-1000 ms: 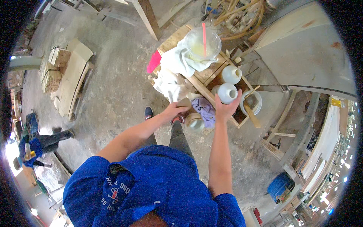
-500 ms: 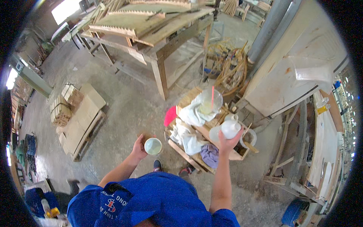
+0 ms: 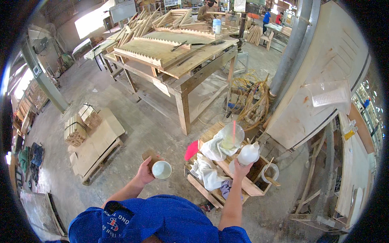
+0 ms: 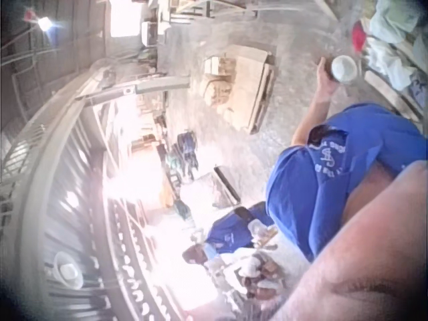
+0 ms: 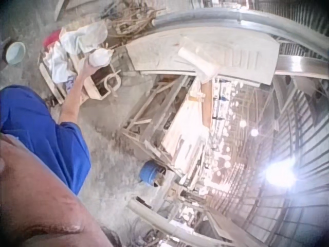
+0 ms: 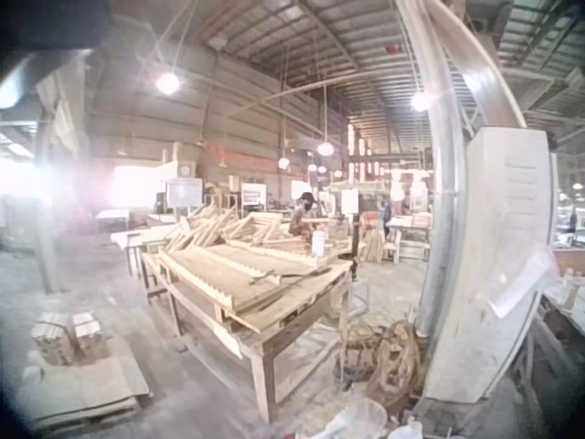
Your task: The person stirs a yellowish liquid in a small cup with a wooden stick, then pours a clear liquid from a plastic bottle into the same cup. The person places the bottle and stick back on a wooden crate and holds the cup.
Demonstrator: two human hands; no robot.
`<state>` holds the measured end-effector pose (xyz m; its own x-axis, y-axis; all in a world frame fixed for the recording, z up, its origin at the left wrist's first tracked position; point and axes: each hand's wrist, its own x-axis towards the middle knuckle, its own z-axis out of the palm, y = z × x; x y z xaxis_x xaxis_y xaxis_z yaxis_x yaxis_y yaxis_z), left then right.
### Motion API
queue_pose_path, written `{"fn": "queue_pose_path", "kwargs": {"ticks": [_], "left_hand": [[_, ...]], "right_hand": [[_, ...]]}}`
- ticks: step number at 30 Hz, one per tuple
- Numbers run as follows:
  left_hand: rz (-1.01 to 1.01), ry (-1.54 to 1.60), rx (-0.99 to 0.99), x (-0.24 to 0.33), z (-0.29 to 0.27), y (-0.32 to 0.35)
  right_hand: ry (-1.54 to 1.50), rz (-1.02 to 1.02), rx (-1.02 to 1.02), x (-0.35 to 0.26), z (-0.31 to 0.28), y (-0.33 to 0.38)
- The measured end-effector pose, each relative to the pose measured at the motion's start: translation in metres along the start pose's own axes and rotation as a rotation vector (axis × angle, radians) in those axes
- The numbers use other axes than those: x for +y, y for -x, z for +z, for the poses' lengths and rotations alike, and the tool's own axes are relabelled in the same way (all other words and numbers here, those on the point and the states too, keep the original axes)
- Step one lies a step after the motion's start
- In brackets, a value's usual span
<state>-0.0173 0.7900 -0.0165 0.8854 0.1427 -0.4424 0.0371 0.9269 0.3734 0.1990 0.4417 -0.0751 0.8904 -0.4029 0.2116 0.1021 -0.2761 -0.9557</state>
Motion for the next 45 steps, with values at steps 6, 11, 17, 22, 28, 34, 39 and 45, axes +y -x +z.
{"fn": "queue_pose_path", "kwargs": {"ticks": [6,11,17,22,28,34,39,45], "left_hand": [[-0.051,0.054,0.009,-0.003,0.014,-0.022],[-0.102,-0.004,-0.091,-0.003,0.043,-0.047],[-0.222,0.043,-0.055,0.000,0.099,-0.042],[-0.017,0.038,-0.279,0.041,0.072,-0.031],[-0.161,0.295,-0.176,0.073,0.035,0.017],[0.089,0.352,-0.045,0.103,-0.018,0.062],[0.084,0.395,-0.058,0.100,-0.023,0.075],[0.002,0.300,-0.113,0.079,-0.025,0.036]], "right_hand": [[-0.187,-0.058,-0.102,-0.007,-0.014,0.002],[-0.229,-0.168,-0.421,-0.073,-0.042,0.022],[0.456,-0.578,-0.587,-0.206,-0.061,0.031],[0.336,-0.631,-0.703,-0.286,-0.033,0.061],[0.244,-0.608,-0.855,-0.253,0.000,0.063],[0.303,-0.720,-0.974,-0.270,0.045,0.088],[0.191,-0.656,-1.057,-0.289,0.052,0.117],[0.023,-0.692,-1.158,-0.291,0.048,0.108]]}}
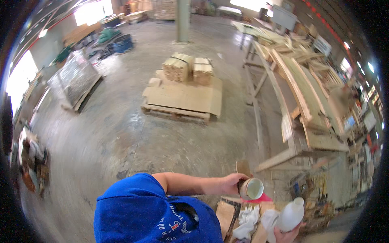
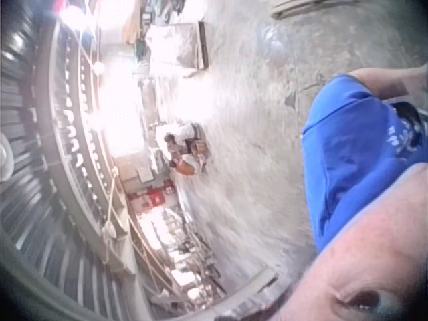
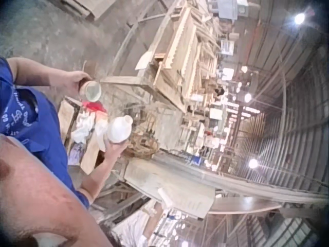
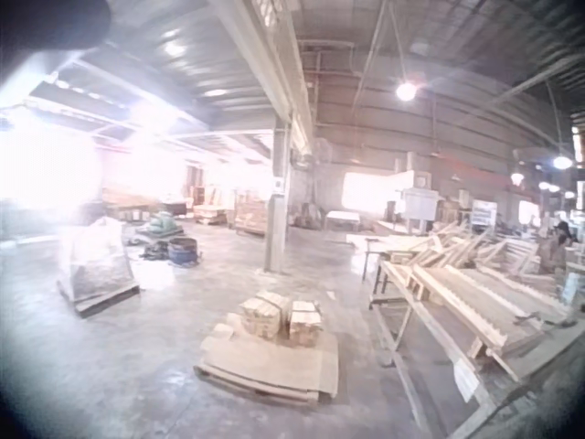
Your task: The person stirs a yellowish liquid in a small cup with a wooden stick, then pours a clear liquid from a plastic bottle into the same cup. The person places the bottle and stick back on a wooden crate and holds the cup.
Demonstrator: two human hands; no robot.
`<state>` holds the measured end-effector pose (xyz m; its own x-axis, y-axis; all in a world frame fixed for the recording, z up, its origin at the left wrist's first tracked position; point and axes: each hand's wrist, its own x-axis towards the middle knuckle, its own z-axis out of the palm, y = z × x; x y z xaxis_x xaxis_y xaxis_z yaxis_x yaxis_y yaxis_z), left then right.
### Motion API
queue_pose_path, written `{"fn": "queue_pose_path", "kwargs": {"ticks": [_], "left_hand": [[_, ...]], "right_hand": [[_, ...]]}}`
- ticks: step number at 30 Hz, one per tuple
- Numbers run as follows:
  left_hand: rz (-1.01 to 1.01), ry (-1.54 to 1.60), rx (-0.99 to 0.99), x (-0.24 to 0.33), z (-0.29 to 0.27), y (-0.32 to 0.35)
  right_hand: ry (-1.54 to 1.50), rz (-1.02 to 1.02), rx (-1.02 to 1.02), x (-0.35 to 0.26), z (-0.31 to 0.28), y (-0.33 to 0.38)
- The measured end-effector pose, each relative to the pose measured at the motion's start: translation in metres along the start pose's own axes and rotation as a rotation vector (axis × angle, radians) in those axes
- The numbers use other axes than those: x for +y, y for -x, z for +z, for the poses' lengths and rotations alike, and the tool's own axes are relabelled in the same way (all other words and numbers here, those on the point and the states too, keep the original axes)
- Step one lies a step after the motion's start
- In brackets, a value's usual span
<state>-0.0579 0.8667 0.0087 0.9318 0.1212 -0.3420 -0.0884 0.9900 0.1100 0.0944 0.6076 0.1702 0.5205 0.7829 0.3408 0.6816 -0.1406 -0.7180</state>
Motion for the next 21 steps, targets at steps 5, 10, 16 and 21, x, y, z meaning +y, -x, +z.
{"fn": "queue_pose_path", "kwargs": {"ticks": [5,10,16,21], "left_hand": [[-0.182,0.023,0.032,-0.018,0.042,-0.020],[-0.219,-0.166,-0.061,-0.049,0.075,-0.038],[-0.473,-0.133,-0.208,-0.086,0.087,-0.063],[-0.516,-0.157,-0.227,-0.107,0.096,-0.068]], "right_hand": [[0.389,0.188,-0.025,-0.027,-0.028,0.009],[0.845,0.199,-0.119,-0.044,-0.060,0.022],[0.962,0.391,-0.168,-0.068,-0.080,0.041],[1.059,0.429,-0.148,-0.076,-0.085,0.055]]}}
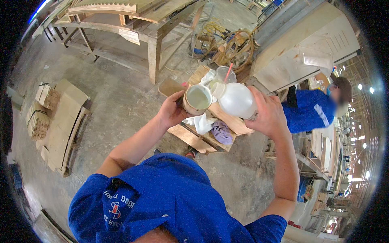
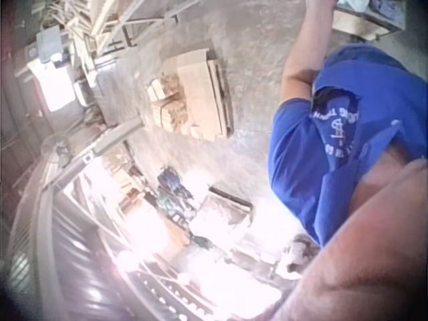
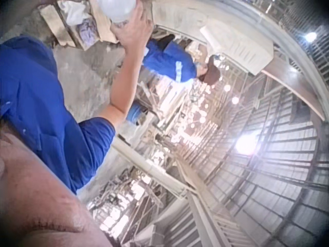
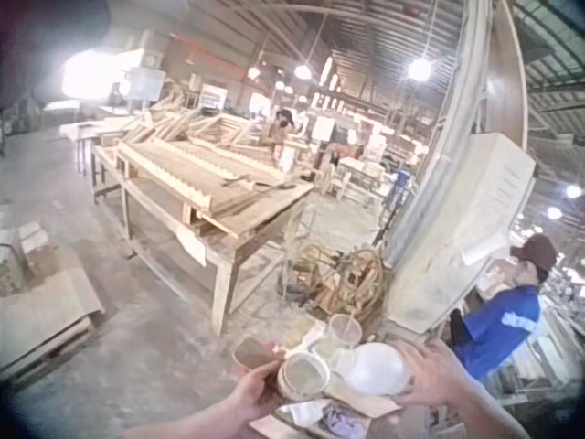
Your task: The person stirs a yellowish liquid in a small cup with a wooden stick, then pours a clear liquid from a plastic bottle into the same cup. The person places the bottle and stick back on a wooden crate and holds the cup.
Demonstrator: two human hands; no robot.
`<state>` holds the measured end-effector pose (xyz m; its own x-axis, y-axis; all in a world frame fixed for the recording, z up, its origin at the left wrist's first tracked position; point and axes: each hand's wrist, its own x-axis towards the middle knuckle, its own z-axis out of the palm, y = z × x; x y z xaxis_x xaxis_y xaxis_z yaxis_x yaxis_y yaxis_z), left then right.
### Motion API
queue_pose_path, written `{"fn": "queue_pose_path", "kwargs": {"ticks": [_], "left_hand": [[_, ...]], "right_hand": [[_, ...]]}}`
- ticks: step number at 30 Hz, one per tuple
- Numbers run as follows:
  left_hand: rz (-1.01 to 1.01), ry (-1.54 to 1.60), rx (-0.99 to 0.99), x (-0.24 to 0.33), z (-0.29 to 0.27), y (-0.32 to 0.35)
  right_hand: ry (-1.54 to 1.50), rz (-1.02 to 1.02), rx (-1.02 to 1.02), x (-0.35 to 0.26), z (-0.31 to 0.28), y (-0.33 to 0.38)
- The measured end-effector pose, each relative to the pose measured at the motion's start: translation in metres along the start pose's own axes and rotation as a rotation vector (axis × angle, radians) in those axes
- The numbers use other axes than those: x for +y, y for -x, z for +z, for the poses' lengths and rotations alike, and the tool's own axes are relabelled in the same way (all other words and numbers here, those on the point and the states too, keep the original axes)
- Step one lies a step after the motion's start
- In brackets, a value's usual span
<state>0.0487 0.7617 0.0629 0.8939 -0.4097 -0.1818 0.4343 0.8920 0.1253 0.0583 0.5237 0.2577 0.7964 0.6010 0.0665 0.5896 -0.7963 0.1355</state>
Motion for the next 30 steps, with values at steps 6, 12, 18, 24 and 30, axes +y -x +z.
{"fn": "queue_pose_path", "kwargs": {"ticks": [6,12,18,24,30], "left_hand": [[0.010,-0.067,0.027,-0.007,0.001,-0.008],[0.020,-0.050,0.032,-0.014,-0.009,-0.012],[-0.044,0.028,0.022,-0.017,-0.025,-0.015],[-0.036,0.012,0.052,-0.012,-0.025,-0.006],[0.011,-0.057,0.101,-0.012,-0.016,0.003]], "right_hand": [[-0.016,-0.002,-0.016,0.008,-0.004,0.008],[-0.014,-0.011,-0.008,0.009,-0.007,0.011],[-0.002,-0.019,0.033,0.007,-0.007,0.012],[-0.022,0.014,-0.007,0.000,-0.010,0.008],[-0.027,-0.004,0.020,-0.002,-0.009,0.008]]}}
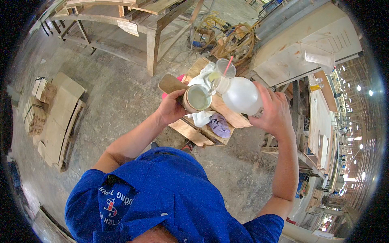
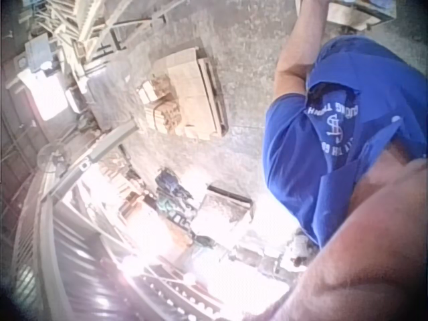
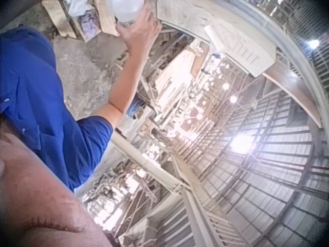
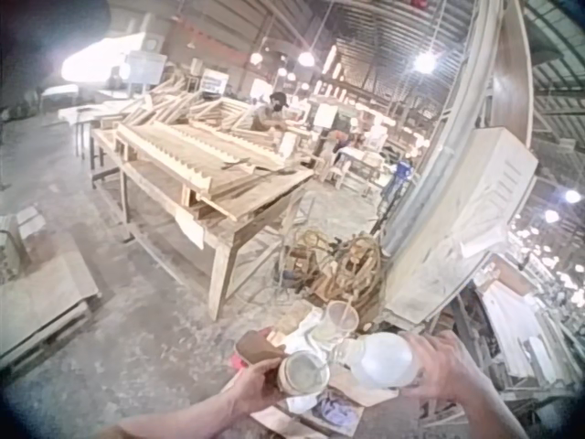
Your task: The person stirs a yellowish liquid in a small cup with a wooden stick, then pours a clear liquid from a plastic bottle into the same cup. The person places the bottle and stick back on a wooden crate and holds the cup.
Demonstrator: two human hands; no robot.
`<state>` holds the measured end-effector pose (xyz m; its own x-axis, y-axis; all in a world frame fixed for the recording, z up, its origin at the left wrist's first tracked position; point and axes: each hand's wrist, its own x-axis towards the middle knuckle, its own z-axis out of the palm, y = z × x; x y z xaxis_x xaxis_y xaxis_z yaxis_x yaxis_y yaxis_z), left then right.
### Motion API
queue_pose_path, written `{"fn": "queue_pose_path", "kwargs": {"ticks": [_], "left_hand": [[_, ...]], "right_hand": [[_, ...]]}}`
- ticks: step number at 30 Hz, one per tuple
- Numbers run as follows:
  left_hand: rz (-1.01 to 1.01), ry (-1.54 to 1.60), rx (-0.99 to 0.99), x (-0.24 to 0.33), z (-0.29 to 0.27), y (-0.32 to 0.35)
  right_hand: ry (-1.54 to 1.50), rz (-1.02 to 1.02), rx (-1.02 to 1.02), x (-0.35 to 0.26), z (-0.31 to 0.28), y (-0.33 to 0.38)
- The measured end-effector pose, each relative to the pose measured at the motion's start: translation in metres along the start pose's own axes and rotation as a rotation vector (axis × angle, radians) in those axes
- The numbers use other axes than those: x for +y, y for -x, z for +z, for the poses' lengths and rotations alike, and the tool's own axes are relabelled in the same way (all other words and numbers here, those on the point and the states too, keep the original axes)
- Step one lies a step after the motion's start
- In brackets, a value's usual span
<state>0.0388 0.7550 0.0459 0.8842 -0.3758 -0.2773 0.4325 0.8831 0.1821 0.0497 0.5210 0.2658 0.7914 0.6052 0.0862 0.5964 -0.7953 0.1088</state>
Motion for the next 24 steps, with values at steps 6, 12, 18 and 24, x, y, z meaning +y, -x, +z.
{"fn": "queue_pose_path", "kwargs": {"ticks": [6,12,18,24], "left_hand": [[-0.045,0.094,-0.031,0.002,-0.012,-0.005],[-0.049,0.078,-0.015,-0.001,-0.016,-0.006],[-0.047,0.059,-0.003,-0.004,-0.020,-0.006],[-0.037,0.054,0.023,-0.009,-0.015,-0.004]], "right_hand": [[0.015,-0.018,0.053,-0.002,0.002,0.000],[0.024,-0.037,0.067,-0.002,0.002,0.004],[0.020,-0.037,0.071,-0.003,0.001,0.006],[0.024,-0.033,0.076,0.002,0.005,0.011]]}}
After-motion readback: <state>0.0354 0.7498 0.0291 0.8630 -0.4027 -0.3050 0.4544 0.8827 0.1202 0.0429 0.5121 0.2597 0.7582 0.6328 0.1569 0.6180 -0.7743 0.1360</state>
